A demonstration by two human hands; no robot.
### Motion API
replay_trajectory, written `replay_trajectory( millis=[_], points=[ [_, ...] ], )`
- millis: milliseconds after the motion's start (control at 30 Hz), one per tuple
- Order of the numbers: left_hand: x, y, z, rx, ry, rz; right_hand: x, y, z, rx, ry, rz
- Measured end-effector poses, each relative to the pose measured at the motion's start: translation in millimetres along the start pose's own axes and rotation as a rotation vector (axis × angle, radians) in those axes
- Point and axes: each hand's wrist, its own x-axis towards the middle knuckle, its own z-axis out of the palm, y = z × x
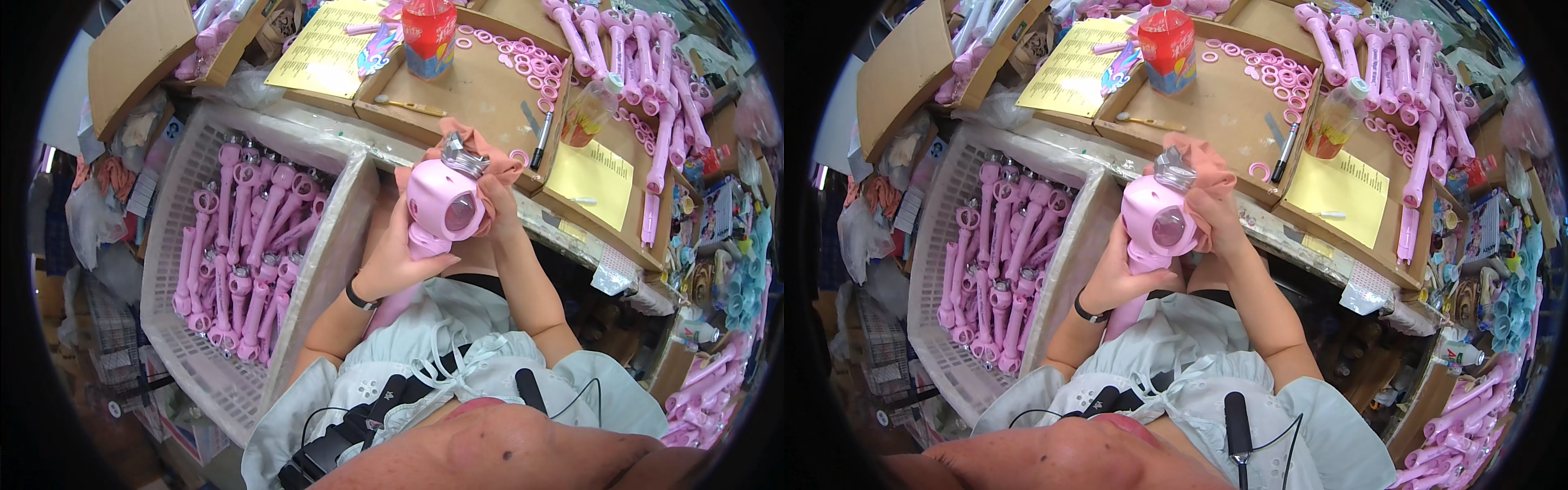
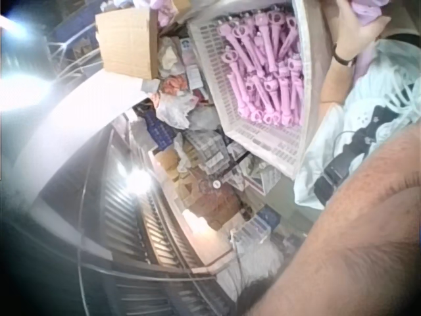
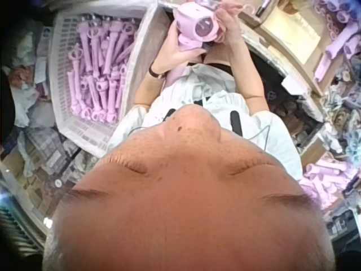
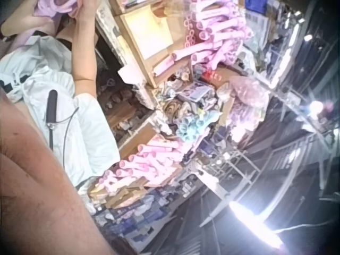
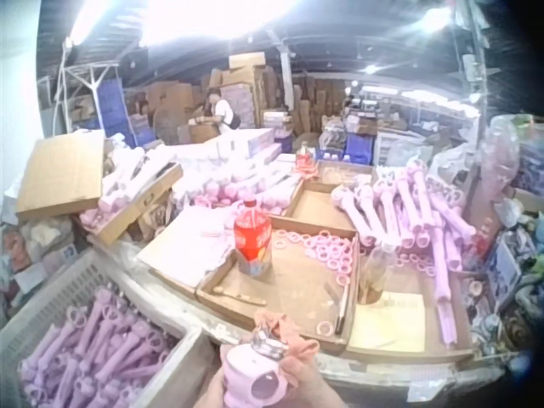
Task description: The person assembles pink light sticks by attaching a crown-shaped top to the handle, wiping the surface with a cloth, and testing the light function. They repeat this process for multiple units, placing finished items on the table.
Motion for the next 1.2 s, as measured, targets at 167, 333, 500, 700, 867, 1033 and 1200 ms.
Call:
replay_trajectory(
  millis=[167, 333, 500, 700, 867, 1033, 1200],
  points=[
    [0, 3, 4, -0.112, -0.041, -0.003, -4, 7, -2, 0.139, -0.078, -0.066],
    [0, 13, 14, 0.059, 0.036, 0.045, -7, 16, -7, 0.109, -0.027, -0.046],
    [-4, 17, 21, 0.319, 0.137, 0.086, -12, 24, -5, 0.187, 0.079, -0.004],
    [-7, 16, 21, 0.349, 0.136, 0.034, -14, 25, 4, 0.13, 0.032, -0.046],
    [-1, 2, 12, 0.175, 0.121, 0.143, -24, 22, 13, 0.029, 0.338, -0.028],
    [3, -23, -10, -0.826, -0.137, -0.234, -28, 34, 11, -0.073, 0.454, -0.131],
    [11, -43, -6, -1.314, -0.277, -0.269, -41, 51, 13, -0.198, 0.146, -0.124]
  ],
)
